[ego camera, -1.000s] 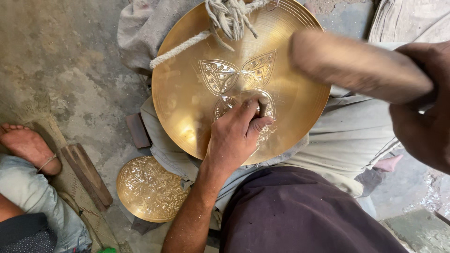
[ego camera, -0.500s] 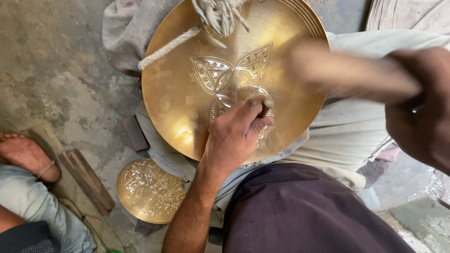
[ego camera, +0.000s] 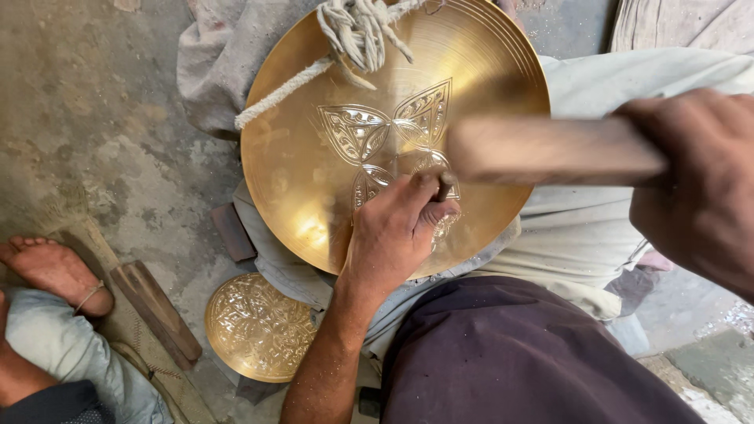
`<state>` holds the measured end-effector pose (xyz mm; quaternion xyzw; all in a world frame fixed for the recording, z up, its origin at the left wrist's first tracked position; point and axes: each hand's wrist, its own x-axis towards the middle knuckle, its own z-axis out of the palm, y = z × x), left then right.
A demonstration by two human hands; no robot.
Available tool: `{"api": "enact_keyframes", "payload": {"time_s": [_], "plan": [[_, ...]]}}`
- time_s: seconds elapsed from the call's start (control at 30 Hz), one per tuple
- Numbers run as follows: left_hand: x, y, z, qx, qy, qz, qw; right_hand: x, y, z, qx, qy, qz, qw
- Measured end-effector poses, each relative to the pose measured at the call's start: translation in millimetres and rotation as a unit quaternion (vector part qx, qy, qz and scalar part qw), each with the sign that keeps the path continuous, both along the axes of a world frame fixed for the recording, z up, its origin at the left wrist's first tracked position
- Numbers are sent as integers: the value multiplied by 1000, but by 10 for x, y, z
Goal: The person sits on the floor with a brass plate on their lap and hammers a small punch along a decorative pattern to emboss the design into the metal. They reposition the punch across the pattern and occasionally lift and turn the plate while continuing to hammer.
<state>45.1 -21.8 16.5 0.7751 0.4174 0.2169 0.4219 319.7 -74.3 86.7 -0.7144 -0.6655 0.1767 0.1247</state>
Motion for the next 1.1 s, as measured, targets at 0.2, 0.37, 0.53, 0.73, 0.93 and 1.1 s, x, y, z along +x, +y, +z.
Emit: {"api": "enact_keyframes", "payload": {"time_s": [0.2, 0.37, 0.53, 0.73, 0.93, 1.1], "plan": [[-8, -15, 6, -4, -2, 19, 1000, 6, 65, 109, 54, -26, 59, 996], [6, -6, -6, -11, -27, 15, 999, -43, 44, 48, -27, -132, 52, 990], [-9, -22, -14, 1, -26, 19, 999, 28, 15, 28, -40, -126, 34, 991], [1, -29, -5, 19, -45, 43, 998, 25, -221, -22, -11, -150, 35, 988], [-17, -127, 57, -78, -99, 184, 975, 135, -222, -105, 14, -23, -29, 999], [55, -166, -9, 44, -39, 171, 983, 55, 107, 65, 83, -67, 66, 992]]}}
